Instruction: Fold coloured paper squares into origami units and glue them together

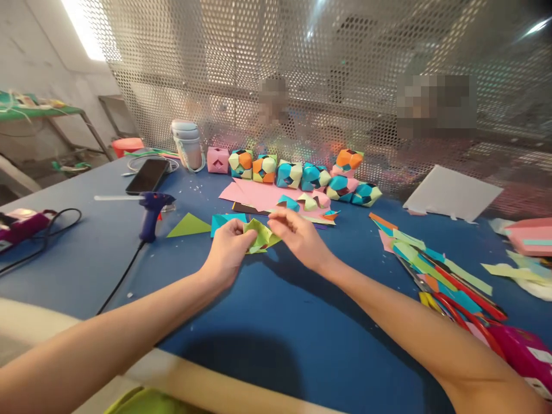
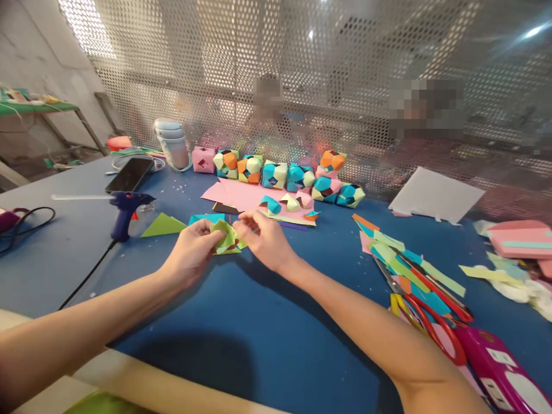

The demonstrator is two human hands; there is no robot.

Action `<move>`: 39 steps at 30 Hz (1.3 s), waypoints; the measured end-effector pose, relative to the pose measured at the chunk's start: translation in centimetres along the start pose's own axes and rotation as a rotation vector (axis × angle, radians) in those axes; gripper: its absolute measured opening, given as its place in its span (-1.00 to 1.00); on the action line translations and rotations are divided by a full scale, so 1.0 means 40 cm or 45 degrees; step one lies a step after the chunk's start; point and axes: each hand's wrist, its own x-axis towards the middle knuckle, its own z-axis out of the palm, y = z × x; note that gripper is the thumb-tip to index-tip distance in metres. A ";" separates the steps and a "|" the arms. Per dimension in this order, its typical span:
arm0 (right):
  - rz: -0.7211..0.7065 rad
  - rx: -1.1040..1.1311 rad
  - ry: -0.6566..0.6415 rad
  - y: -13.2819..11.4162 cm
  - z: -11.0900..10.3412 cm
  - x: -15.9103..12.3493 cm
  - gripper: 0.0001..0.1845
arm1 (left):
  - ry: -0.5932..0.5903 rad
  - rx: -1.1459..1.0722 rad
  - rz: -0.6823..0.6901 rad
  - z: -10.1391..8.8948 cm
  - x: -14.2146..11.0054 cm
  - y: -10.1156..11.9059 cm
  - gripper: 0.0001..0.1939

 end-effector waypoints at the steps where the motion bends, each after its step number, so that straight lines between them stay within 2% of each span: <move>1: 0.018 -0.004 -0.020 -0.006 0.011 -0.005 -0.72 | 0.007 0.000 0.010 0.000 0.000 -0.005 -0.86; 6: 0.081 -0.086 -0.037 0.005 0.043 -0.023 -0.78 | -0.018 -0.006 -0.055 0.006 -0.020 -0.016 -0.87; 10: 0.170 0.024 -0.099 0.018 0.035 -0.030 -0.77 | -0.094 -0.047 -0.131 0.013 -0.028 -0.024 -0.85; 13: 0.235 0.121 -0.105 0.021 0.031 -0.035 -0.77 | -0.138 -0.030 -0.126 0.014 -0.028 -0.032 -0.86; 17: 0.205 0.158 -0.058 0.022 0.031 -0.044 -0.79 | -0.163 -0.022 -0.125 0.016 -0.028 -0.042 -0.85; 23: 0.174 0.047 0.000 0.033 0.029 -0.050 -0.77 | -0.200 -0.022 -0.152 0.020 -0.033 -0.041 -0.81; 34: 0.154 0.115 -0.008 0.037 0.025 -0.050 -0.76 | -0.090 0.121 -0.090 0.009 -0.027 -0.045 -0.86; 39: 0.107 0.066 0.063 0.045 0.026 -0.051 -0.77 | -0.077 0.147 -0.095 0.008 -0.025 -0.050 -0.86</move>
